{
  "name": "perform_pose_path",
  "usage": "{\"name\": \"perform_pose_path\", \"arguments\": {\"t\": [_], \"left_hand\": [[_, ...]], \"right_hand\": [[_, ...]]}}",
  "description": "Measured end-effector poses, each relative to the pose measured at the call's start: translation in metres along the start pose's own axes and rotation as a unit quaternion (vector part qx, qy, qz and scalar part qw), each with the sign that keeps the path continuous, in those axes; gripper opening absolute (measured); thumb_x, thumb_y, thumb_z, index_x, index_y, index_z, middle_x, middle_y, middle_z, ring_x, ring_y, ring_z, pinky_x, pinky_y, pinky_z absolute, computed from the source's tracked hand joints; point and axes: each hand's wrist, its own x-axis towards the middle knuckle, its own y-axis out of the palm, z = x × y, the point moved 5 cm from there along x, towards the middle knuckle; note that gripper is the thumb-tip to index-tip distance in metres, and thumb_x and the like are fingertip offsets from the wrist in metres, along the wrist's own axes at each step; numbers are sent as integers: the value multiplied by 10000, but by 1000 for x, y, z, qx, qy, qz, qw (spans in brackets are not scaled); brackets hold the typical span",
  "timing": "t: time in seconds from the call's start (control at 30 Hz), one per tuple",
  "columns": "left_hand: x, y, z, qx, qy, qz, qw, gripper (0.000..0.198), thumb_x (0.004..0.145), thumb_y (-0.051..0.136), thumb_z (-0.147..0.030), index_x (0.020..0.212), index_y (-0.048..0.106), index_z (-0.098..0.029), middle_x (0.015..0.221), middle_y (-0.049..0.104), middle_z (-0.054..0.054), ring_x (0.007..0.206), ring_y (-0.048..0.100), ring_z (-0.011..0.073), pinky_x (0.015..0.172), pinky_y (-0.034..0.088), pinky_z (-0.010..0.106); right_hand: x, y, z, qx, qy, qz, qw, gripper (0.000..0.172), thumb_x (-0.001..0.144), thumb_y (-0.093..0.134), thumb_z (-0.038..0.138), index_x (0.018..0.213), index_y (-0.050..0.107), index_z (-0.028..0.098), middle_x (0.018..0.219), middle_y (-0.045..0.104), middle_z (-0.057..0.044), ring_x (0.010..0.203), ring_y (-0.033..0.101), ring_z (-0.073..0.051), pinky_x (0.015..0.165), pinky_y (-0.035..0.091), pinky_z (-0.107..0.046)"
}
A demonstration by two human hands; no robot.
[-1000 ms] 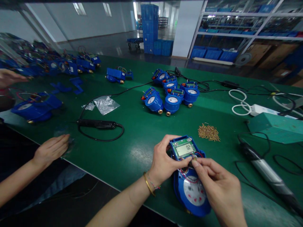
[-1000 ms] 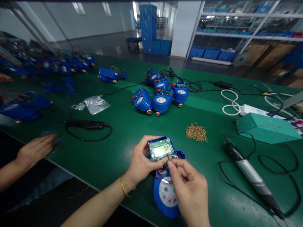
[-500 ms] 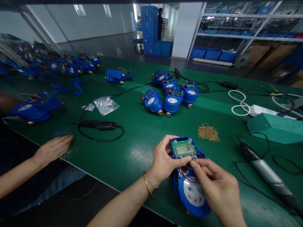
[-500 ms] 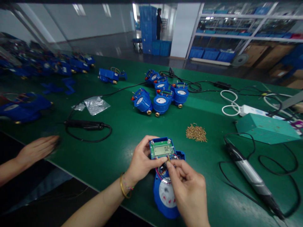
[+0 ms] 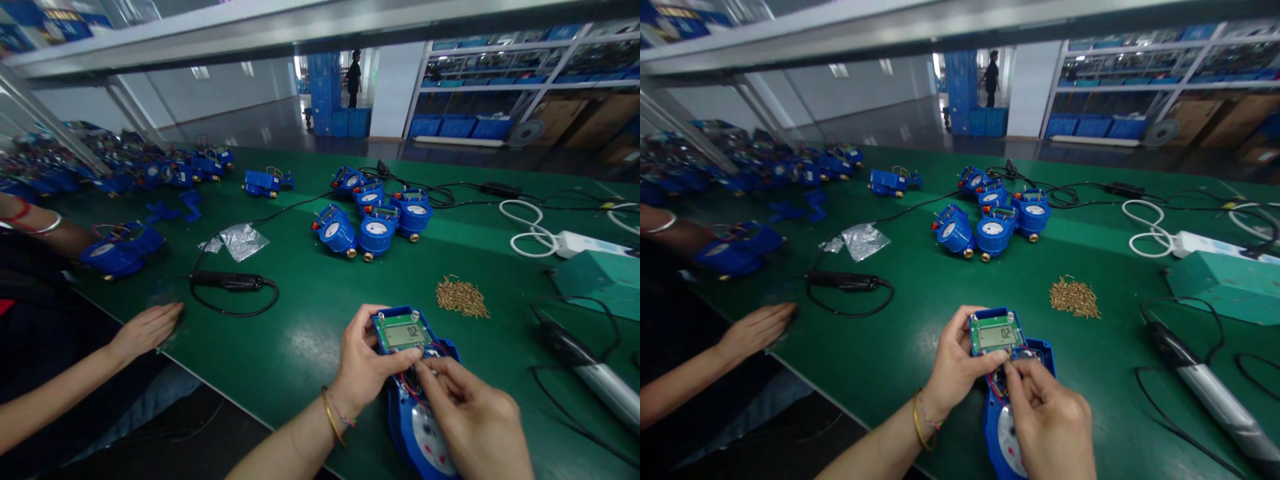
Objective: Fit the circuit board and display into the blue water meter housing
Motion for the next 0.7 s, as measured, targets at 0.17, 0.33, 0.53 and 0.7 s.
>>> {"name": "perform_pose_path", "arguments": {"t": [0.17, 0.33, 0.53, 0.7], "left_hand": [[-1, -3, 1, -6, -5, 11, 1000, 619, 501, 946, -167, 1011, 597, -188, 948, 727, 4, 856, 703, 146, 779, 553, 224], [-2, -5, 0, 56, 30, 19, 998, 662, 517, 940, -195, 1077, 586, -208, 1065, 706, 22, 949, 673, 169, 827, 528, 249], [-2, -4, 1, 90, 41, 16, 995, 623, 551, 911, -222, 1086, 594, -204, 952, 703, 10, 838, 649, 168, 766, 526, 271], [-2, -6, 0, 118, 66, 9, 991, 608, 552, 906, -248, 1095, 635, -210, 949, 721, 21, 826, 663, 182, 755, 533, 282]], "right_hand": [[5, 1, -1, -55, -97, 13, 994, 400, 967, 519, 506, 735, 666, 215, 484, 513, 62, 403, 499, -103, 437, 357, -213], [9, 0, -5, -87, -156, 19, 984, 408, 969, 520, 470, 674, 645, 219, 456, 509, 74, 342, 475, -92, 375, 356, -203], [3, 6, -2, -138, -97, 19, 985, 529, 1020, 371, 562, 718, 653, 231, 526, 582, 47, 448, 593, -139, 453, 417, -237], [1, 2, 1, -124, -155, 32, 980, 488, 1026, 399, 532, 785, 699, 231, 558, 643, 34, 442, 636, -143, 394, 440, -209]]}}
